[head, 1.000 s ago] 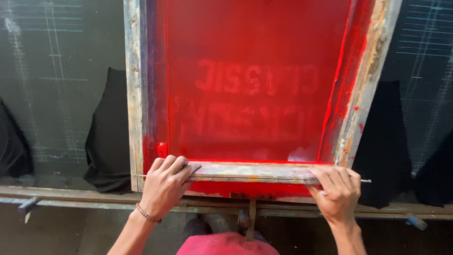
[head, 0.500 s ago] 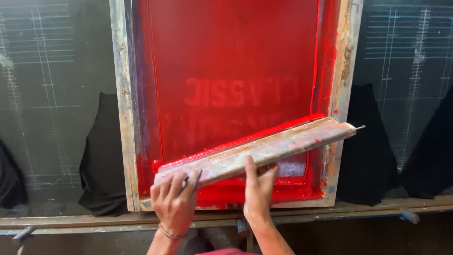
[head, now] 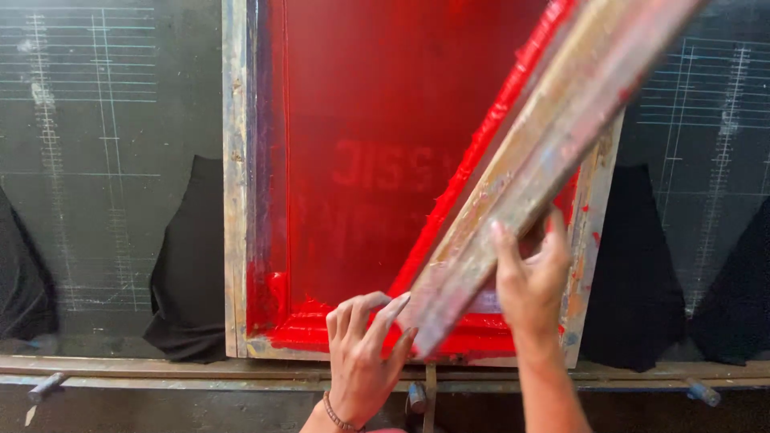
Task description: The person performs screen printing on a black t-shirt using a squeegee to spread red ink across a screen. The person repeatedly pulls the squeegee down the screen to transfer the ink onto the fabric, then lifts the screen to reveal the printed design.
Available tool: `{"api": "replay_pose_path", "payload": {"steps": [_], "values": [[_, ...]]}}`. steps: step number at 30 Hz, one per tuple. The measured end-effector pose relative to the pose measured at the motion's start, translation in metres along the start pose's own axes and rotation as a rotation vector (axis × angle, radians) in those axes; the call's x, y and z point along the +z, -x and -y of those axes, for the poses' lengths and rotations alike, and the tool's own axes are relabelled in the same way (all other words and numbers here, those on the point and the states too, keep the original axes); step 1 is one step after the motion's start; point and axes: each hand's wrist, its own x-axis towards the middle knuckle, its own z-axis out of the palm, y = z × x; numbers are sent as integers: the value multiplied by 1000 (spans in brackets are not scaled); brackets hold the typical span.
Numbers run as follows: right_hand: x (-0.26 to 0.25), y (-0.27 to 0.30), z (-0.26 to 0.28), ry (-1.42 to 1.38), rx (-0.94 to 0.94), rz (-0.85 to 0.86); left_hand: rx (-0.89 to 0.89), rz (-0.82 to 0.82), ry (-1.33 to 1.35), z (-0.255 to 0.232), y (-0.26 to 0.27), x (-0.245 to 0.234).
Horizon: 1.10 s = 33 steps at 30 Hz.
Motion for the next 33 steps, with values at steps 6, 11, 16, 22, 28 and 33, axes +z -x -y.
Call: {"api": "replay_pose_path", "payload": {"steps": [6,11,16,22,28,33], "values": [[-16,-9,11,161,-178,210,154,-24,-54,-13,-38,-9],[-9,15,2,322,-313,311,286,-75,-186,-15,-61,-18],[4,39,-20,361,-489,418,435,55,-552,7,-68,-32],[7,66,-33,424,-501,605,418,128,-485,34,-60,-34],[-19,76,-84,735,-580,559,251,167,-381,56,-16,-10],[-59,88,-146,951,-530,417,190,203,-350,62,16,11]]}}
